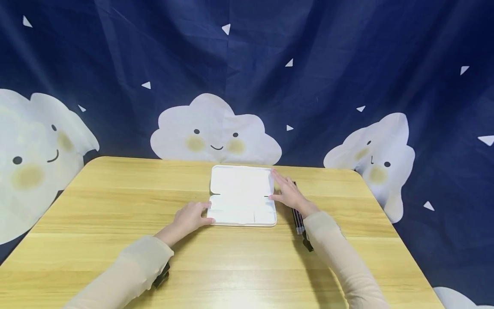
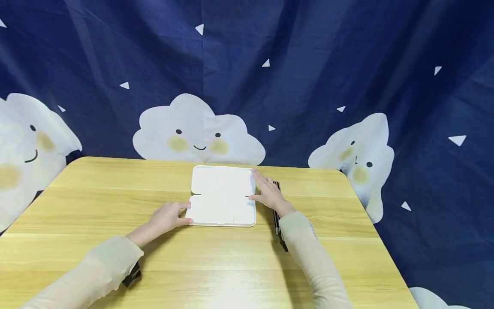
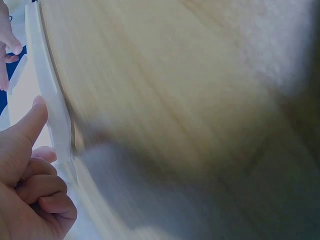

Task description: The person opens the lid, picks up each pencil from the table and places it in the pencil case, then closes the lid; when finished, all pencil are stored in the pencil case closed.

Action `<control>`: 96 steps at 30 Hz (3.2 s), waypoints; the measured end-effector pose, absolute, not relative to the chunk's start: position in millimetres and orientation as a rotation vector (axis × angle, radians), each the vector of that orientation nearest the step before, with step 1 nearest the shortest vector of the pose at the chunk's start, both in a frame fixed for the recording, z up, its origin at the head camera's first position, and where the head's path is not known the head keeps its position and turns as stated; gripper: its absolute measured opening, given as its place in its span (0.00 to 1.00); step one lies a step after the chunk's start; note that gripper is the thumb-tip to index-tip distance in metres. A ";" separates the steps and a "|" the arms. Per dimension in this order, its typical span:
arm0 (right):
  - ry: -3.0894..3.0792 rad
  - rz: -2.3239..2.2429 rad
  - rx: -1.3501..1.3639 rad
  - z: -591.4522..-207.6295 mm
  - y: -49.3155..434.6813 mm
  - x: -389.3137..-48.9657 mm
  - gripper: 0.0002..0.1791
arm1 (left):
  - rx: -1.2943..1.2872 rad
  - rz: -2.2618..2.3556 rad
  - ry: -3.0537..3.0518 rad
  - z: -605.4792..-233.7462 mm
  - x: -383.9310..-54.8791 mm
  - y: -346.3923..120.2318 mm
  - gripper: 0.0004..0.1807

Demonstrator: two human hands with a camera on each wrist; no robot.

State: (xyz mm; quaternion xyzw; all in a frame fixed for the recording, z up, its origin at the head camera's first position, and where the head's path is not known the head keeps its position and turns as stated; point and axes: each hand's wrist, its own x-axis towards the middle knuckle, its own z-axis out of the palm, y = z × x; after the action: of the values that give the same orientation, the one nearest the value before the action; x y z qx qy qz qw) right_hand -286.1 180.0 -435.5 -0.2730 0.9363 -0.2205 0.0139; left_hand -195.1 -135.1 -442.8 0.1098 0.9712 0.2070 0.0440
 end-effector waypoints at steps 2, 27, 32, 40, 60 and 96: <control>2.886 -0.681 -0.821 -435.8 179.7 -286.9 0.50 | 0.346 0.620 2.976 -443.1 -196.0 -134.8 0.32; 2.654 -0.615 -0.654 -429.5 176.1 -295.8 0.47 | 0.295 0.592 2.813 -438.4 -205.6 -135.0 0.47; 2.744 -0.551 -0.685 -429.1 177.4 -293.6 0.48 | 0.278 0.575 2.796 -432.1 -207.0 -133.6 0.47; 2.782 -0.717 -0.744 -425.4 181.2 -287.5 0.47 | 0.331 0.561 2.817 -432.3 -207.1 -133.9 0.46; 2.751 -0.989 -0.782 -420.0 213.9 -260.3 0.38 | 0.267 0.539 2.800 -431.3 -201.9 -132.4 0.45; 2.636 -0.850 -0.495 -439.5 275.9 -255.7 0.40 | 0.254 0.545 2.806 -434.1 -203.0 -133.3 0.45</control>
State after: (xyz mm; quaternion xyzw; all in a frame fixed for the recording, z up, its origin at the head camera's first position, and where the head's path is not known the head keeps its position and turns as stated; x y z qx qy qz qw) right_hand -255.7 275.9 -439.5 -0.1737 0.9243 -0.2981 0.1634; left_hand -203.0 -133.3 -434.1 0.0878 0.9688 0.1881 0.1357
